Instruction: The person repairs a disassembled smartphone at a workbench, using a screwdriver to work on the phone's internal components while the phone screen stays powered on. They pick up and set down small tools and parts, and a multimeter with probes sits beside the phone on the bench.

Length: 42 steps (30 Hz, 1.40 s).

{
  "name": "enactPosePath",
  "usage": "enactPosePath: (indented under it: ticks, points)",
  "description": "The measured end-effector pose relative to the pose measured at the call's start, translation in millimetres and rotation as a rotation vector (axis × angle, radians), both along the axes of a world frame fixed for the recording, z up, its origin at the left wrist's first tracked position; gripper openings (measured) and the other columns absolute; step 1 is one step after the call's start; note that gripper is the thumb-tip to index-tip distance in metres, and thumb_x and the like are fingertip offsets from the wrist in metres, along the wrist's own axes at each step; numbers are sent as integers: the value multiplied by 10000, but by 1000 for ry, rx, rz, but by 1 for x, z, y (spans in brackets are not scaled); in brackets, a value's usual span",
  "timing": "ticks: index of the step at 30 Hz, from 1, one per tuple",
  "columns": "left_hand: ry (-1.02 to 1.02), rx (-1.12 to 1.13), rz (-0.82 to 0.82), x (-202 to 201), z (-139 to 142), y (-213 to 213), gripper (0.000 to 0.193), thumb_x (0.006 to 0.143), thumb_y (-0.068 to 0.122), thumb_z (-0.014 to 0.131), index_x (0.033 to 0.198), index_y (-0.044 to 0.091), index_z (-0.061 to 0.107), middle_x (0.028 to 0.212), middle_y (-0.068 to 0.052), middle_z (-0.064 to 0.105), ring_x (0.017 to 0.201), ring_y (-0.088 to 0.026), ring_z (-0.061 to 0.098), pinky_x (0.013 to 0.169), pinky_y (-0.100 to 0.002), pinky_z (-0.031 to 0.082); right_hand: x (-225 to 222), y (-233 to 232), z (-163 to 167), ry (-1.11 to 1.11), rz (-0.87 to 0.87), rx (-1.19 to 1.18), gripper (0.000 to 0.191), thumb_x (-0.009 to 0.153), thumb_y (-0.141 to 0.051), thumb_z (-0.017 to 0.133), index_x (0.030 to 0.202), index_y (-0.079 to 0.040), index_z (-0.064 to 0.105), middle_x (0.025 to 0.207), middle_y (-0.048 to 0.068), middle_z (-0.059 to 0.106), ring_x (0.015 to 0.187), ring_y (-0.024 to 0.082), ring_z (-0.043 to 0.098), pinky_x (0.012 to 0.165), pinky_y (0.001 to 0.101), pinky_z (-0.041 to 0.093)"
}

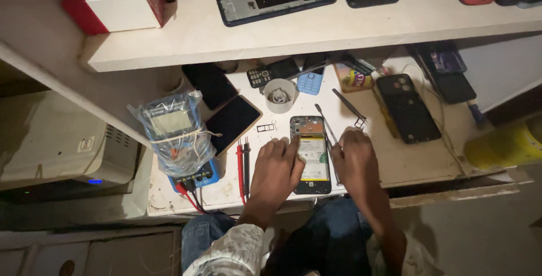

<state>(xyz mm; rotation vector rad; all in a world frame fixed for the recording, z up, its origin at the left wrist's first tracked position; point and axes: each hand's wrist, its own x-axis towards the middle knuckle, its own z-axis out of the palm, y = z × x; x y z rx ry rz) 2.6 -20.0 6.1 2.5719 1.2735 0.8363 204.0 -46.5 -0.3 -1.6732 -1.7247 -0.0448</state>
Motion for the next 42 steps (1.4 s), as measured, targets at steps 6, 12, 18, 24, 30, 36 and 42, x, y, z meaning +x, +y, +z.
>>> enactPosePath:
  ticks: [6, 12, 18, 24, 30, 36, 42]
  points:
    - [-15, 3, -10, -1, 0, -1, 495, 909, 184, 642, 1349, -40, 609, 1135, -189, 642, 1082, -333, 580, 1001, -455, 436, 24, -4, 3, 309, -24, -104, 148, 893, -83, 718, 809, -16, 616, 774, 132, 657, 662, 265, 662, 637, 411, 549]
    - [-28, 4, -10, -1, 0, -1, 495, 910, 184, 641, 1349, -40, 607, 1143, -190, 644, 1088, -338, 579, 997, -457, 437, 45, -18, 40, 358, -226, -108, 154, 992, -111, 638, 1102, -7, 669, 843, 143, 730, 773, 173, 716, 713, 336, 571]
    - [-27, -10, -10, -1, 1, -1, 503, 911, 196, 637, 1356, -35, 604, 1146, -190, 644, 1088, -334, 579, 991, -455, 436, 48, -30, 71, 871, -99, -136, 190, 932, -105, 692, 1072, 22, 718, 967, 122, 746, 806, 164, 699, 740, 322, 566]
    - [1, -8, 0, 0, 2, -2, 492, 911, 195, 639, 1347, -33, 609, 1122, -189, 640, 1085, -336, 579, 991, -456, 437, 45, -25, 71, 1141, -146, -91, 261, 930, -140, 716, 1119, 40, 706, 1014, 106, 732, 904, 164, 705, 788, 303, 587]
    - [-2, -50, -6, -1, 3, -3, 483, 923, 192, 635, 1347, -37, 611, 1140, -192, 641, 1075, -333, 582, 994, -457, 437, 48, -21, 66, 982, -38, -29, 220, 990, -134, 680, 1119, 44, 695, 1001, 129, 716, 850, 176, 698, 759, 316, 592]
    - [-1, -37, -11, -1, 1, -1, 499, 920, 204, 636, 1355, -38, 606, 1153, -191, 642, 1098, -335, 580, 1013, -459, 433, 48, -12, 67, 653, 22, -62, 171, 1012, -78, 617, 1101, 29, 717, 990, 139, 727, 796, 173, 710, 729, 311, 592]
    - [20, -55, -1, 0, 0, -2, 499, 929, 222, 635, 1360, -28, 598, 1155, -198, 636, 1130, -343, 575, 1025, -469, 426, 39, -1, 69, 508, 191, -22, 142, 1005, -33, 587, 1083, 45, 676, 953, 140, 705, 771, 157, 721, 697, 293, 601]
